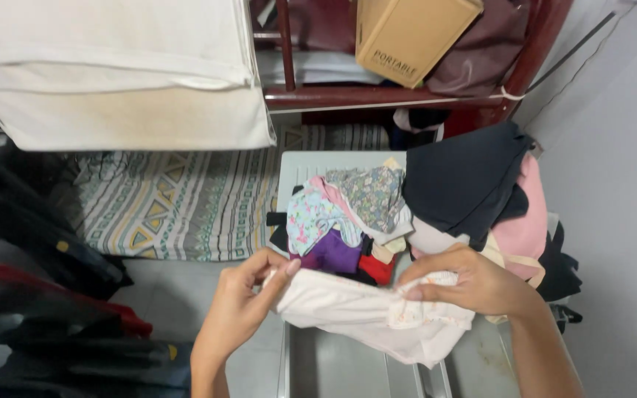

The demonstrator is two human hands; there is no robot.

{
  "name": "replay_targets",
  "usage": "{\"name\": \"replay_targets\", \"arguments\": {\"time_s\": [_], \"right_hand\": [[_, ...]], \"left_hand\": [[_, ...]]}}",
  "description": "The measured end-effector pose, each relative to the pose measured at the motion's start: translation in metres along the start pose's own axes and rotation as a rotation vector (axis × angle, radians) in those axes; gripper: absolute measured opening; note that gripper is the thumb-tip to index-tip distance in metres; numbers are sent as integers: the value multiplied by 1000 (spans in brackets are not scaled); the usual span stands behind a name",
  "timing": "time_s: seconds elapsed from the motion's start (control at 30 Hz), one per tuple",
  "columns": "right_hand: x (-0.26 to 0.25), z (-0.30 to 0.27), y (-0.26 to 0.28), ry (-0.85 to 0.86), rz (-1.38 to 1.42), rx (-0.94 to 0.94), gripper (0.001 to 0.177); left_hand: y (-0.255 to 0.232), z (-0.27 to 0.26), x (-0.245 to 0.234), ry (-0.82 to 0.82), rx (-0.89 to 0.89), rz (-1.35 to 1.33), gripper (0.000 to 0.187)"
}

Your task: Sort and fold various items of clothing including underwear and bras into a drawer.

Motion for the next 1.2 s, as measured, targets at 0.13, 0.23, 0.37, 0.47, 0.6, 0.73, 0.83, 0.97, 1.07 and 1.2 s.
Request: {"name": "replay_targets", "arguments": {"time_s": [0.13, 0.23, 0.37, 0.47, 0.6, 0.73, 0.83, 0.97, 1.07, 1.2], "right_hand": [[5, -23, -59, 232, 98, 81, 23], [-12, -18, -47, 209, 70, 11, 24], [-32, 37, -25, 83, -85, -20, 25], [-40, 78, -32, -139, -110, 89, 25], [-39, 99, -35, -297, -279, -219, 25], [-40, 92, -37, -398, -312, -294, 25], [-38, 83, -37, -472, -370, -343, 25], [-30, 83, -25, -443, -428, -316, 34], [-25, 83, -28, -443, -494, -406, 30], [-41, 79, -76, -459, -89, -371, 18]], "left_hand": [[15, -19, 18, 132, 50, -52, 21], [-10, -22, 21, 37, 277, -80, 18], [11, 19, 25, -172, 229, -43, 22], [70, 73, 37, -291, 163, -66, 28], [159, 121, 62, -292, 57, -335, 35], [132, 109, 74, 11, -129, -587, 29], [134, 107, 66, 30, -117, -533, 34], [137, 111, 58, 0, -72, -510, 31], [135, 112, 59, -10, -66, -501, 29], [120, 110, 52, -50, -37, -507, 24]]}}
Point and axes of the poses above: each hand's wrist, its own z-axis towards the middle knuckle, its own x-axis out of the palm, y = z × x, the point moved 7 cm from there along z, towards the middle knuckle, and after that the axes turned 3 degrees about -y, right-handed, at the moved point
